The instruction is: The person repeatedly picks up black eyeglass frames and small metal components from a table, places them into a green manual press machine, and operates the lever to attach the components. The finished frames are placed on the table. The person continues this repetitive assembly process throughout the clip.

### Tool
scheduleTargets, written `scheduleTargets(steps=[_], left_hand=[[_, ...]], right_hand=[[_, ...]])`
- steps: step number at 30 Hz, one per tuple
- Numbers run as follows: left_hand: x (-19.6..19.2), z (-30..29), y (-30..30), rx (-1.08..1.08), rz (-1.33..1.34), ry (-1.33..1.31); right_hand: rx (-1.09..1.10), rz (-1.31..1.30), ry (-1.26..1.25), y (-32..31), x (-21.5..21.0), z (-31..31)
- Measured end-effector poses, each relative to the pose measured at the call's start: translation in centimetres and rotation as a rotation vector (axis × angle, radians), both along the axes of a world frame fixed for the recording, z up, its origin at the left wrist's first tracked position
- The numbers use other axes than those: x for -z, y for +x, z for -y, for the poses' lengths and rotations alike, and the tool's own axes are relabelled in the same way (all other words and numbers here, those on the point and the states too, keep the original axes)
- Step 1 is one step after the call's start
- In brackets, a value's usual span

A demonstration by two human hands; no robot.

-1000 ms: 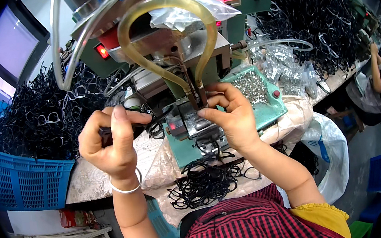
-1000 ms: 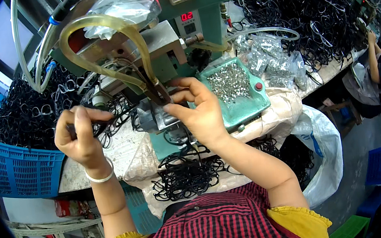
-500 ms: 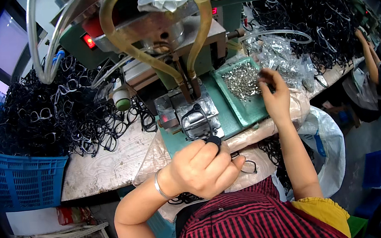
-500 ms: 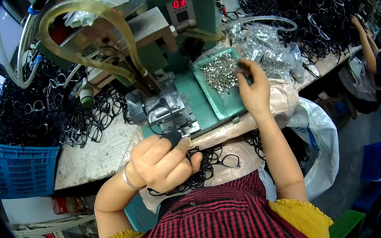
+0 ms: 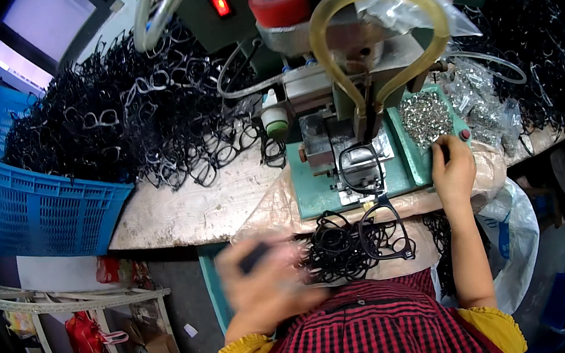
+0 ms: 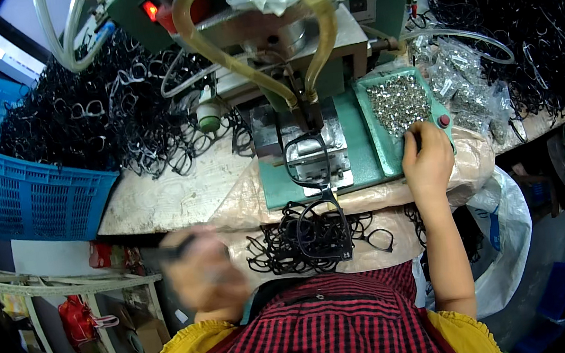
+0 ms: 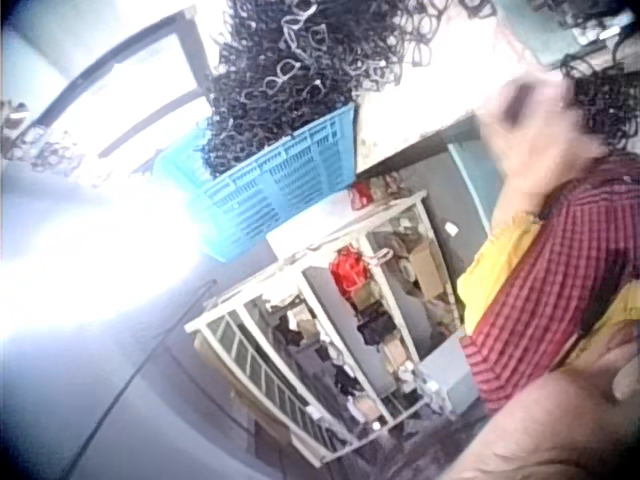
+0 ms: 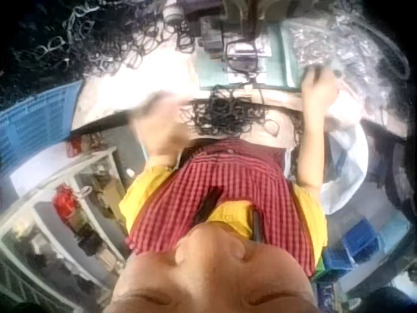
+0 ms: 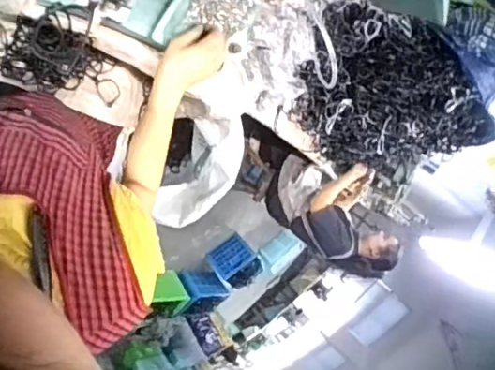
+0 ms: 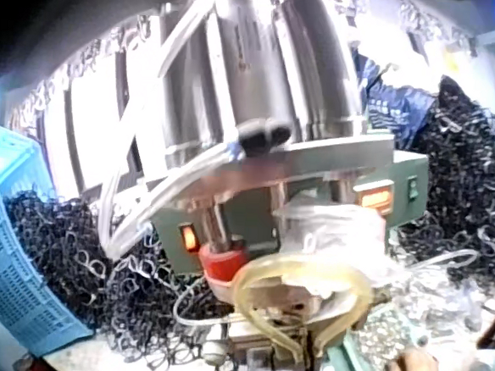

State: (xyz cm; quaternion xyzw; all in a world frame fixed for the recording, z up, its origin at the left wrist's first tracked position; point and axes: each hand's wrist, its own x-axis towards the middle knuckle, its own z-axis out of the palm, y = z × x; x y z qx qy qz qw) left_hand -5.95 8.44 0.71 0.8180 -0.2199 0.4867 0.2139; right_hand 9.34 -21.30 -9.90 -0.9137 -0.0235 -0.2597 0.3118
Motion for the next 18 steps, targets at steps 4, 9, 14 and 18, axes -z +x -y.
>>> scheduleTargets(steps=[4, 9, 14, 18], left_hand=[[-3.0, -6.6, 0.3, -0.248, 0.273, -0.505], [1.1, -13.5, 8.6, -0.722, -0.297, 0.198], [15.2, -17.5, 11.2, -0.913, -0.723, 0.044], [16.0, -17.7, 11.5, -0.671, -0.632, 0.031]], right_hand=[[-0.063, -0.068, 0.344, 0.7, -0.7, -0.7], [-0.125, 0.083, 0.253, 2.0, -2.0, -2.1], [-0.099, 0.223, 0.060, 1.5, -0.7, -0.9], [-0.043, 0.062, -0.016, -1.3, -1.2, 1.9]])
